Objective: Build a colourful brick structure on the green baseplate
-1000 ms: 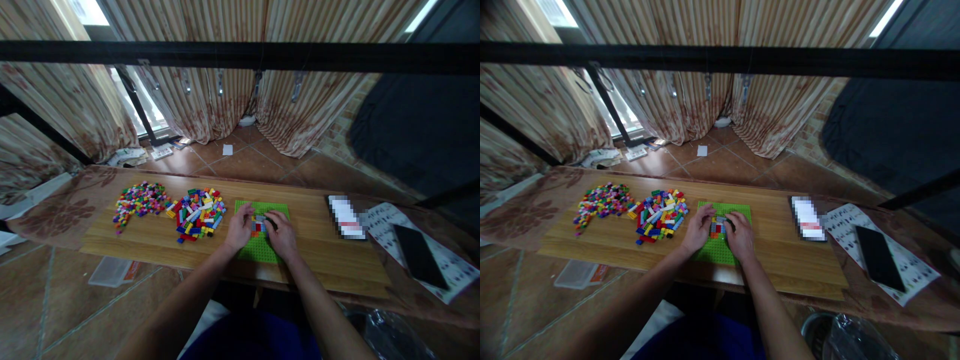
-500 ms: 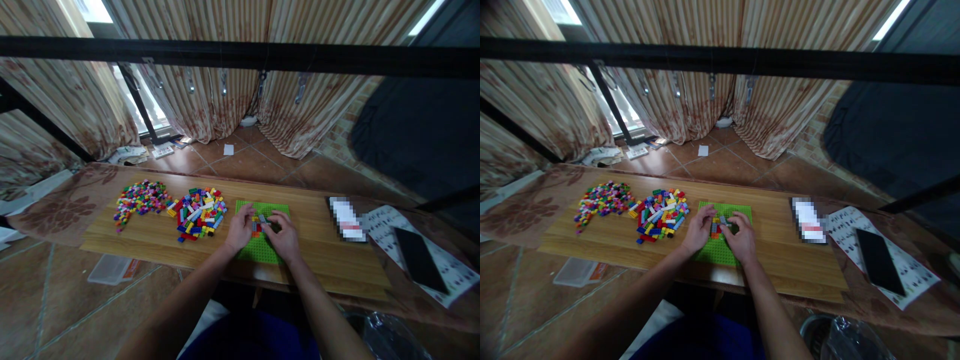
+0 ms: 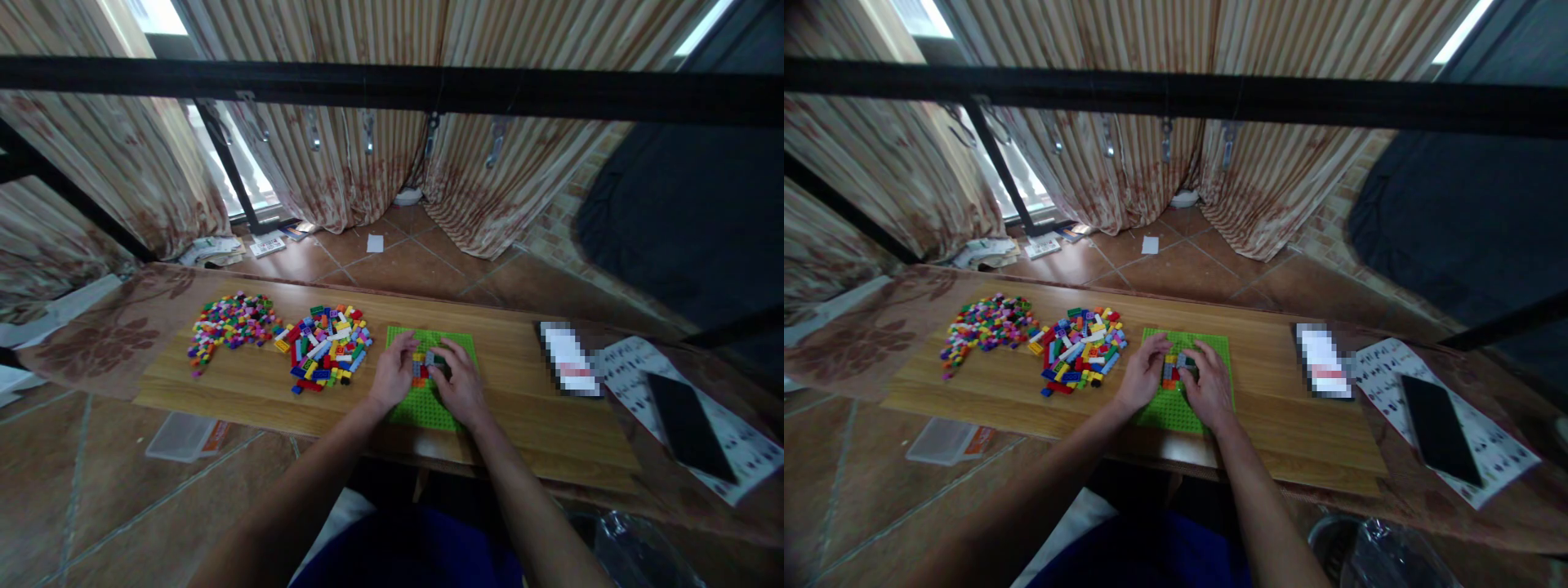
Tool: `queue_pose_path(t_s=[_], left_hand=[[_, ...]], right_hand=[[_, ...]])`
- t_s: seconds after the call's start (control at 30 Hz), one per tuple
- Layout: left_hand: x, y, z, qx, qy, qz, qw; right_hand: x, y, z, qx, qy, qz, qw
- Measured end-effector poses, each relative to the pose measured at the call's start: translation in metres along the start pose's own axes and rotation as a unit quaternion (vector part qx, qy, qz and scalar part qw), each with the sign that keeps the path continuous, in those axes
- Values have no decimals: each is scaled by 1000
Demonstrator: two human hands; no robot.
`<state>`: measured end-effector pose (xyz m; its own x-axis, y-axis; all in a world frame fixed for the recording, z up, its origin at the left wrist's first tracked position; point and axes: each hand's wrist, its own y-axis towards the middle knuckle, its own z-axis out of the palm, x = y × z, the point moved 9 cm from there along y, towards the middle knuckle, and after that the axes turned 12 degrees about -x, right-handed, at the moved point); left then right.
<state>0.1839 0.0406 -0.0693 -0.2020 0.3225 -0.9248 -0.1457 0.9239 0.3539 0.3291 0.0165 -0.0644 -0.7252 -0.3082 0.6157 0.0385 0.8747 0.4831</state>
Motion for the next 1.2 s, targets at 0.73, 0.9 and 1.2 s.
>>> queue_pose_path(t_s=[0.73, 0.9, 1.2], left_hand=[[-48, -27, -52, -43, 80, 62, 994], [-36, -44, -138, -111, 163, 49, 979], [-8, -66, -215, -168, 328, 10, 929]], right_hand=[[-40, -7, -19, -117, 97, 172, 973], [0, -3, -23, -112, 52, 105, 987], [116, -32, 67, 54, 36, -74, 995]])
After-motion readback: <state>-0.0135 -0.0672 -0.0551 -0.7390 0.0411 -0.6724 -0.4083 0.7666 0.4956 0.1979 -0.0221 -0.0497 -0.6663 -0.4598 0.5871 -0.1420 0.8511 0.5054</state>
